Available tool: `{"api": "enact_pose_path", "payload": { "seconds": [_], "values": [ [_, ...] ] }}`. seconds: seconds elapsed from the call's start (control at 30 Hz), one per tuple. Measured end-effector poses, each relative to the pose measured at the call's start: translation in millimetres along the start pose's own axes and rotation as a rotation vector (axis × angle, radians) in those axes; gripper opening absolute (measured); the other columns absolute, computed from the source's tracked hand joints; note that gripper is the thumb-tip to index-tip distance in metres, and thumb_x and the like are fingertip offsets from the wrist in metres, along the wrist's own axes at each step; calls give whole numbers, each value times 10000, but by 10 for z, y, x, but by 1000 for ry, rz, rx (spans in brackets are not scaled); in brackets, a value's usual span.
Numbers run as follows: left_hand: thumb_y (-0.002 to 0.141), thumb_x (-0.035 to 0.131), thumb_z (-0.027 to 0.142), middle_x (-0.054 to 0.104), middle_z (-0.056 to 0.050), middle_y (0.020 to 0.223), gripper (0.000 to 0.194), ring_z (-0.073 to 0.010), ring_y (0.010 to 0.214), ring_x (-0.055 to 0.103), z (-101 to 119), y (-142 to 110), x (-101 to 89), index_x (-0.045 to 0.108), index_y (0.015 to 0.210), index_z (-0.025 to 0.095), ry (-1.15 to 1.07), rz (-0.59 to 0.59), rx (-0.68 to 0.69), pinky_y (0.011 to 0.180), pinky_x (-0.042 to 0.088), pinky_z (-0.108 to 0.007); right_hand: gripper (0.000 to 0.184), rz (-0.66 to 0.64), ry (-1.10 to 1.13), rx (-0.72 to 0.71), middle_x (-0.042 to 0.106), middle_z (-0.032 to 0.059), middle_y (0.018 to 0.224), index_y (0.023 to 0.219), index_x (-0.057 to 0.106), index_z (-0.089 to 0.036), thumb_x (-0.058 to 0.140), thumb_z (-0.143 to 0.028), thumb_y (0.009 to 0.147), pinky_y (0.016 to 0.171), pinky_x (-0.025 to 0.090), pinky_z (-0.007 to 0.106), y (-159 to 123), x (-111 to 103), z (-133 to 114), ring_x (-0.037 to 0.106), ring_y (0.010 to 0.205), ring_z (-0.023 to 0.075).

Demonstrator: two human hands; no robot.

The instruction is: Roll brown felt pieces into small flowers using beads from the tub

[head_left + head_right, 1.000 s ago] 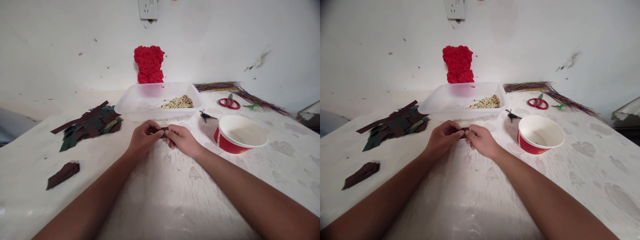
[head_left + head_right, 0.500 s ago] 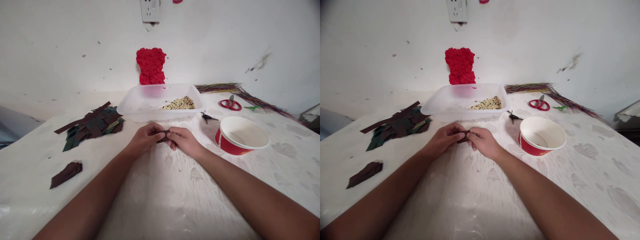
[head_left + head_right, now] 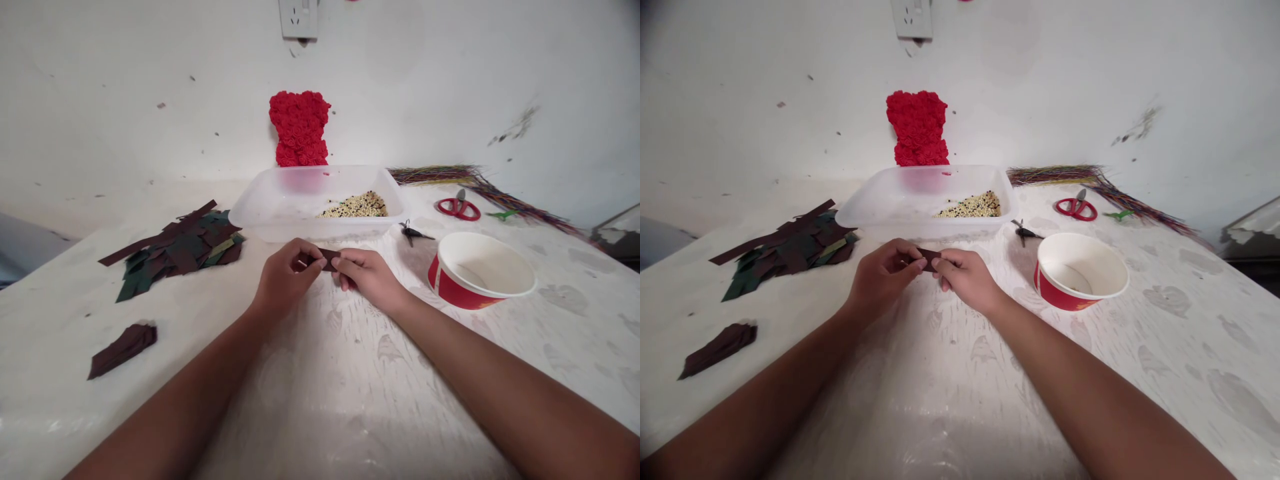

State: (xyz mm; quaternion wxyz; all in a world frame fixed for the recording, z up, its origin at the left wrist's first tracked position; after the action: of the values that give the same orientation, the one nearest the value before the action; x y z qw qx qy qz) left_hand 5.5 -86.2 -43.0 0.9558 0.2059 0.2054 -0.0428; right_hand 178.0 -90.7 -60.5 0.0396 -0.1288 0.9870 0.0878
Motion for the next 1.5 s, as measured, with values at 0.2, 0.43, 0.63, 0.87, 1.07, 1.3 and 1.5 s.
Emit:
{"api": "enact_pose_path", "payload": {
  "seconds": [0.2, 0.43, 0.63, 0.87, 1.07, 1.3, 1.5],
  "values": [
    [819, 616, 202, 644, -5, 890, 57, -131, 776, 597, 55, -24, 6, 628, 875, 204, 126, 18, 121, 698, 489, -252, 127, -36, 115, -19, 606, -12, 695, 823, 623, -175, 569, -287, 845, 496, 361, 233, 10, 5, 4, 517, 515, 93],
    [843, 577, 171, 626, -28, 952, 66, -155, 875, 606, 148, -47, 15, 633, 852, 204, 117, 33, 234, 738, 519, -271, 69, -36, 129, -6, 623, -18, 693, 840, 608, -171, 578, -219, 798, 479, 364, 230, 12, 25, -8, 536, 489, 92],
    [843, 602, 147, 654, -21, 984, 72, -171, 956, 606, 286, -100, -54, 622, 877, 207, 244, 170, 339, 858, 489, -318, 66, 0, 144, 10, 615, -24, 677, 835, 602, -172, 572, -225, 810, 467, 357, 228, 14, 21, -18, 522, 468, 85],
    [830, 627, 155, 650, 23, 823, 68, -147, 790, 610, 366, -183, -38, 610, 832, 221, 141, 100, 210, 766, 508, -295, 60, 18, 170, 28, 611, -30, 665, 828, 600, -176, 590, -225, 795, 464, 362, 230, 20, 21, -23, 518, 460, 83],
    [805, 674, 200, 668, 16, 813, 34, -143, 766, 626, 390, -195, -10, 651, 824, 215, 16, 72, 97, 729, 537, -276, 69, 25, 191, 38, 612, -31, 640, 838, 609, -167, 581, -211, 794, 458, 367, 226, 34, 17, -28, 510, 447, 80],
    [776, 700, 175, 682, 18, 790, 41, -117, 733, 643, 447, -189, -8, 666, 788, 193, -20, 72, 63, 696, 560, -234, 64, 23, 166, 24, 587, -46, 566, 825, 616, -159, 567, -190, 796, 451, 352, 210, 28, 16, -56, 509, 442, 78],
    [782, 701, 170, 687, 18, 831, 96, -122, 774, 653, 412, -208, -13, 663, 859, 211, -16, 88, 72, 713, 562, -233, 70, 26, 180, 31, 617, -31, 638, 824, 609, -163, 566, -196, 779, 455, 373, 220, 37, 13, -52, 523, 441, 78]
  ]
}}
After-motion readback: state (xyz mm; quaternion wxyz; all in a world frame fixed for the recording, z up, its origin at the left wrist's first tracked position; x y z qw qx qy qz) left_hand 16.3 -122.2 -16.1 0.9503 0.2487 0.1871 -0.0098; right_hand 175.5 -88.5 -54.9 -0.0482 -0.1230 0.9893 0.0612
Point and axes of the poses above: each hand's wrist, its own y-axis towards the middle knuckle, its own x-axis out of the palm, z = x × y, the point moved 1 cm from there along y, towards the middle knuckle
